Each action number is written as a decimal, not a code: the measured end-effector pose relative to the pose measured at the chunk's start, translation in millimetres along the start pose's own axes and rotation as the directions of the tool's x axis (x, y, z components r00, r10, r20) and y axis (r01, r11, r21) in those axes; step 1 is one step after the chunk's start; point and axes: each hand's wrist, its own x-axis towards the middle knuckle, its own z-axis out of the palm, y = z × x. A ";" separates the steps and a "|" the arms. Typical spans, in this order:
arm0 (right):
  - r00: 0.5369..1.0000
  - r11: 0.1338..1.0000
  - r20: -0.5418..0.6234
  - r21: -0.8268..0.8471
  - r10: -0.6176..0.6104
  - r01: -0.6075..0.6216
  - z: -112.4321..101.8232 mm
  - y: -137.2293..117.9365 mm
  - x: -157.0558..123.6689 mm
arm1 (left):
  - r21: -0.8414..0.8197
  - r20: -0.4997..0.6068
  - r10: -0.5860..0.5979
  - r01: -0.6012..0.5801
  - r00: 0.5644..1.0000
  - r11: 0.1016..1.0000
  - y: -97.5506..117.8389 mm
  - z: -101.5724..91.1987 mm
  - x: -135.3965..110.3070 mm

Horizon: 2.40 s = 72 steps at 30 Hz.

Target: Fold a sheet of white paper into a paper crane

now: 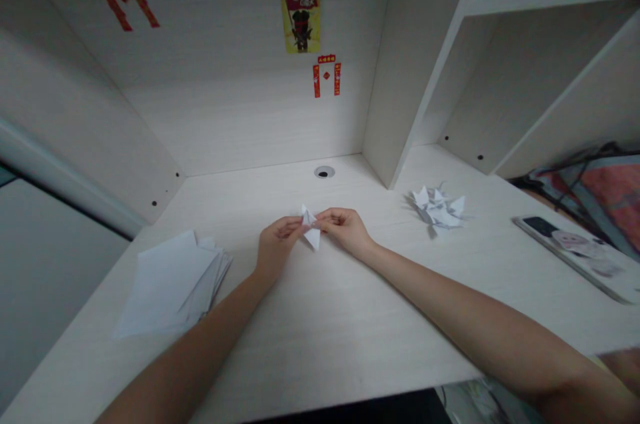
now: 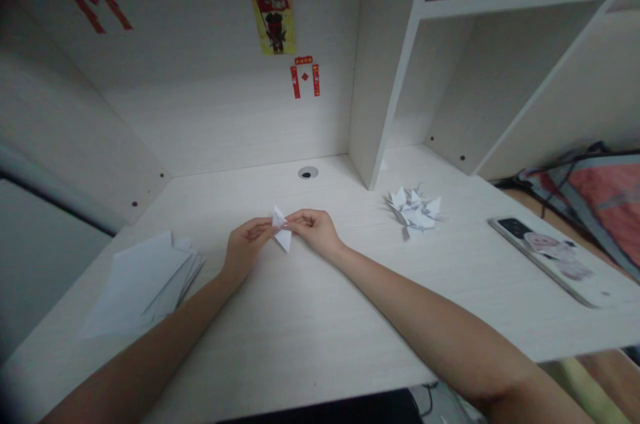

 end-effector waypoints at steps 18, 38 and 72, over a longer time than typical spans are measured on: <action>0.995 0.981 0.001 -0.169 -0.101 0.099 -1.5 2.0 -2.6 | -0.082 0.035 -0.096 0.098 0.995 0.992 -0.6 0.4 3.3; 0.997 0.996 0.082 -0.087 -0.003 0.010 2.5 1.4 -3.5 | -0.002 0.026 -0.022 0.022 0.999 1.000 -4.0 -3.6 4.6; 0.942 0.939 0.295 -0.340 0.158 -0.051 2.2 -7.4 -15.9 | -0.259 -0.144 -0.140 0.100 0.980 0.961 -12.5 -5.9 9.2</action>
